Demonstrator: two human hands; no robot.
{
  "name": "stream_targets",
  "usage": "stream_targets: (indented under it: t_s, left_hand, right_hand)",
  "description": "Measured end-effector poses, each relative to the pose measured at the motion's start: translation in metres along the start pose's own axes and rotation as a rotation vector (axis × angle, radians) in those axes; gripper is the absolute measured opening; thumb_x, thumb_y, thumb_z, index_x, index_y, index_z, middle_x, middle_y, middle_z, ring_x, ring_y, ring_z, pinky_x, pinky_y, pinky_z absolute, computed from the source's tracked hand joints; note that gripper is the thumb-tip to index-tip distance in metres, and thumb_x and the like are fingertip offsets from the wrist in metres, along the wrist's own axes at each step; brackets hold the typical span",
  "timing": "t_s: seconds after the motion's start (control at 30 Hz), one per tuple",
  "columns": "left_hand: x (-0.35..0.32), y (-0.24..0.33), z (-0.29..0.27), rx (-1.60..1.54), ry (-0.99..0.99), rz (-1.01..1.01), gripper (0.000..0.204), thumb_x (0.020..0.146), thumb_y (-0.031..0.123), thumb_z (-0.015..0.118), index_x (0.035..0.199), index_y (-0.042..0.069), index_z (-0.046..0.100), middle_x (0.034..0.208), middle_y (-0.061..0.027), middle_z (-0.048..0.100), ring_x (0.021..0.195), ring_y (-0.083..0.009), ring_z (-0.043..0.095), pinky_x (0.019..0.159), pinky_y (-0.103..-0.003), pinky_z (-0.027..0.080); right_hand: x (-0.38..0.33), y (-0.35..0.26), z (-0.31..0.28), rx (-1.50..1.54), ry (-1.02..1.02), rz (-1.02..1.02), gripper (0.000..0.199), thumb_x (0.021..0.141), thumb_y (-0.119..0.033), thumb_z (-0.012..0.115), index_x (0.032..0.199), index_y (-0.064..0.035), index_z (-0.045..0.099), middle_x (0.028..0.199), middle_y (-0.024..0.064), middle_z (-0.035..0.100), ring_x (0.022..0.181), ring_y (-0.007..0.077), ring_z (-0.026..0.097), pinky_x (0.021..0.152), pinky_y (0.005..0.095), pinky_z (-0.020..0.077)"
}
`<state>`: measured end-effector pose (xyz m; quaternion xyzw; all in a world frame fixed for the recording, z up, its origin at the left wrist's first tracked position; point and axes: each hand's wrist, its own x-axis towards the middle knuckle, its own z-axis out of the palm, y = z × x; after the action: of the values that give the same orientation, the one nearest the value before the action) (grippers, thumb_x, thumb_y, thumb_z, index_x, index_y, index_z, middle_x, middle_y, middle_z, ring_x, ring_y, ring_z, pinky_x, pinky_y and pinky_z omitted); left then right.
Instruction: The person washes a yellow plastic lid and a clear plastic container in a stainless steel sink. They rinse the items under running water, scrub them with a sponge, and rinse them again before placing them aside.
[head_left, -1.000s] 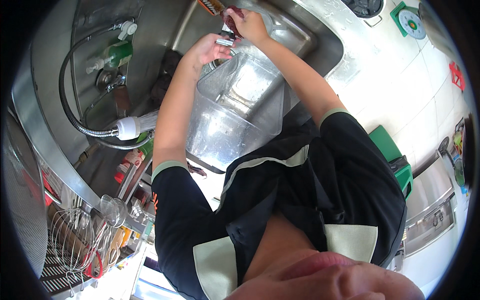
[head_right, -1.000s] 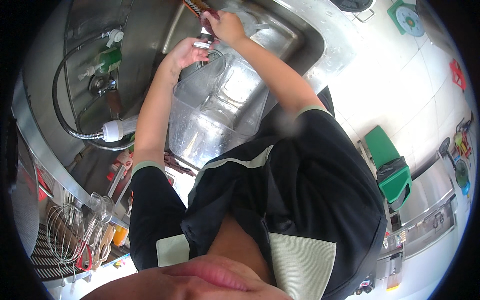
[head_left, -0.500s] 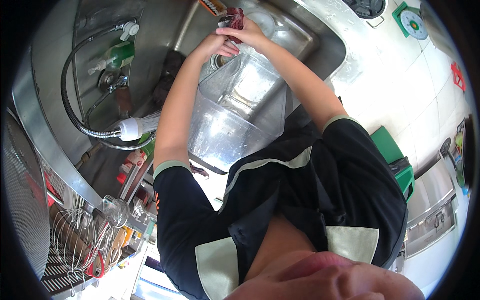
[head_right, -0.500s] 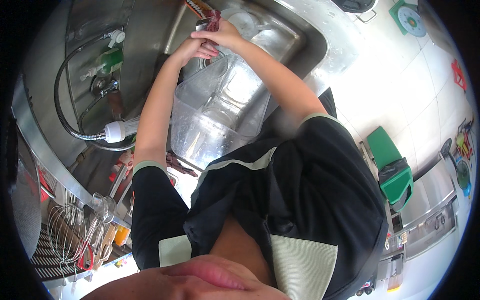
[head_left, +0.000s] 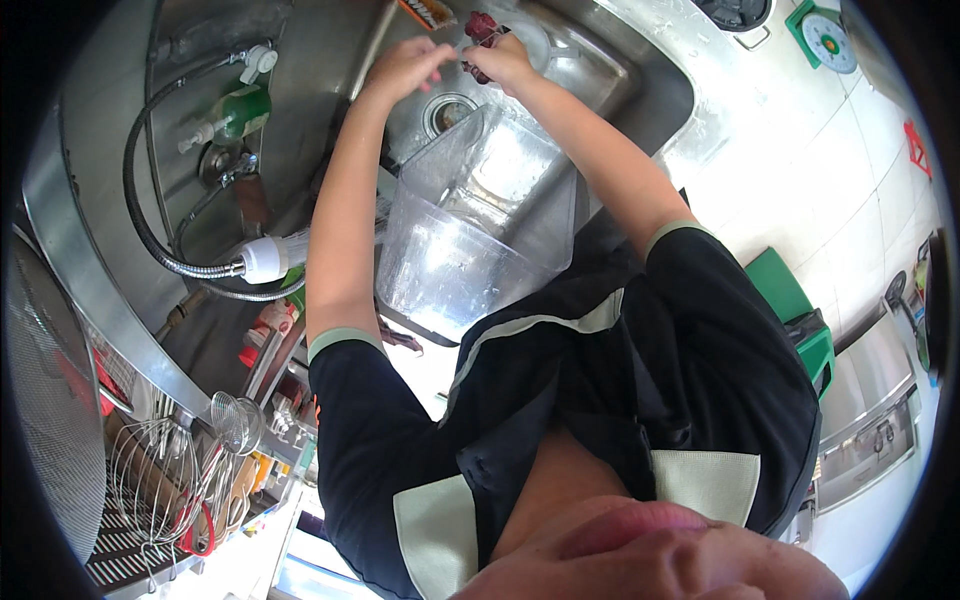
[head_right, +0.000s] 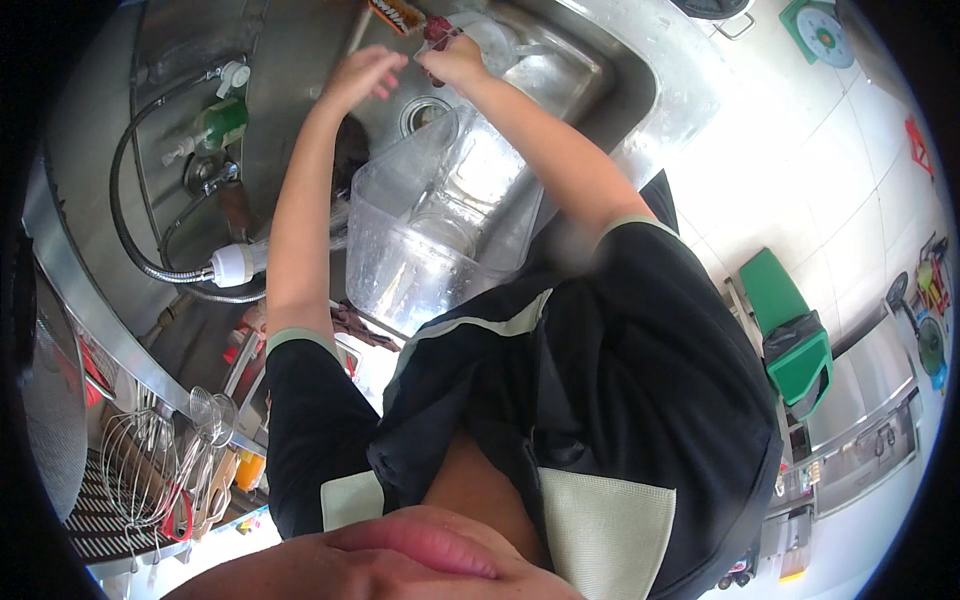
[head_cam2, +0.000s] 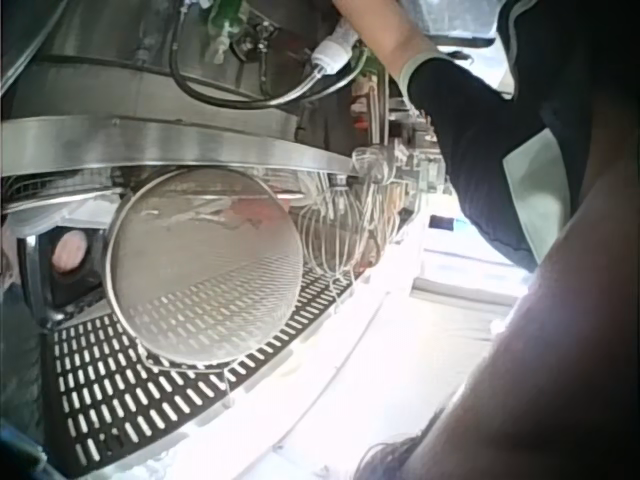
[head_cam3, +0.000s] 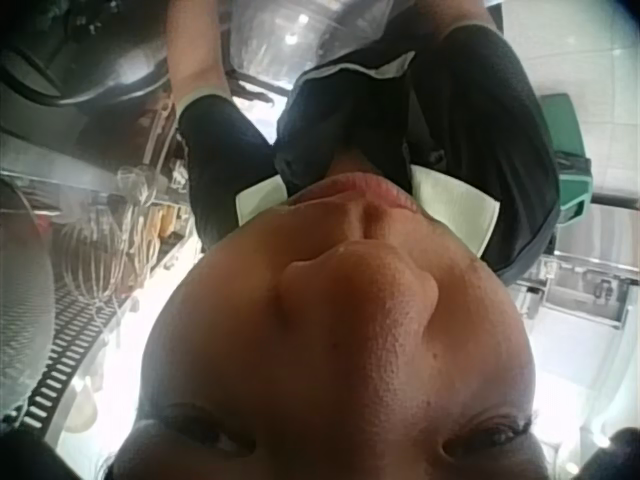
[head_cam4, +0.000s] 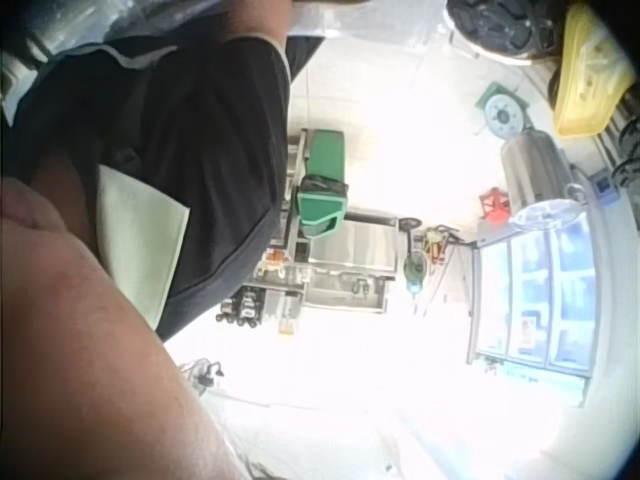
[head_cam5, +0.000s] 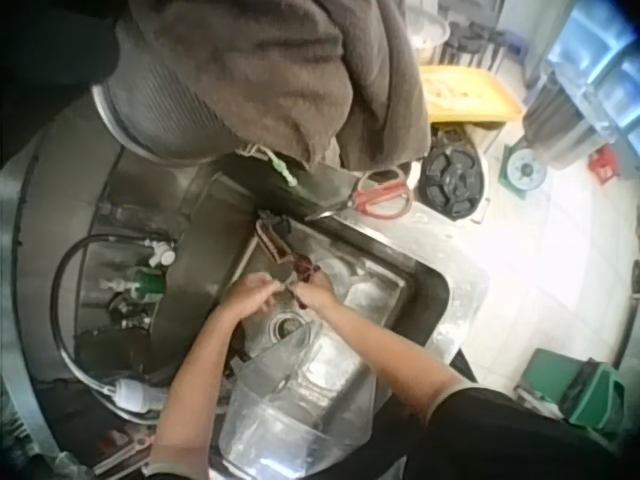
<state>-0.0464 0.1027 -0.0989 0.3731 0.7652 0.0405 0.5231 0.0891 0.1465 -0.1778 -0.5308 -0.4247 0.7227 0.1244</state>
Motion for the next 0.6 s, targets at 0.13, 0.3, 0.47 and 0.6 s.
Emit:
stream_targets:
  t_s: [0.13,0.3,0.47,0.6]
  left_hand:
    - [0.004,0.016,0.017,0.155,0.280,0.204,0.072,0.066,0.064,0.059,0.107,0.005,0.051,0.083,-0.0099,0.063,0.070,-0.0222,0.061,0.063,-0.031,0.048]
    - [0.025,0.017,0.021,0.400,0.305,0.260,0.065,0.069,0.062,0.058,0.105,0.008,0.052,0.087,-0.0145,0.063,0.079,-0.0296,0.062,0.071,-0.037,0.047]
    - [0.031,0.013,0.019,0.452,0.340,0.319,0.060,0.072,0.058,0.059,0.096,0.004,0.052,0.076,-0.0132,0.063,0.074,-0.0273,0.062,0.068,-0.036,0.047]
    - [0.029,0.009,0.026,0.235,0.370,0.382,0.068,0.067,0.062,0.062,0.092,0.000,0.052,0.076,-0.0141,0.061,0.072,-0.0228,0.060,0.066,-0.032,0.047]
  right_hand:
    - [-0.006,-0.008,0.006,-0.451,-0.018,-0.352,0.034,0.071,-0.024,0.060,0.099,-0.0053,0.058,0.088,0.0136,0.064,0.082,0.0278,0.062,0.071,0.0348,0.0482]
    - [-0.002,-0.006,0.003,-0.564,-0.094,-0.330,0.039,0.070,-0.026,0.060,0.105,-0.0095,0.055,0.097,0.0144,0.062,0.090,0.0307,0.059,0.076,0.0357,0.0468]
    - [0.006,0.005,-0.009,-0.337,-0.164,-0.363,0.037,0.066,-0.025,0.067,0.099,-0.0095,0.059,0.086,0.0089,0.064,0.079,0.0239,0.062,0.072,0.0330,0.0473]
    - [0.007,-0.004,-0.009,-0.253,-0.239,-0.363,0.037,0.063,-0.026,0.070,0.093,-0.0061,0.061,0.080,0.0058,0.064,0.073,0.0171,0.060,0.068,0.0295,0.0468]
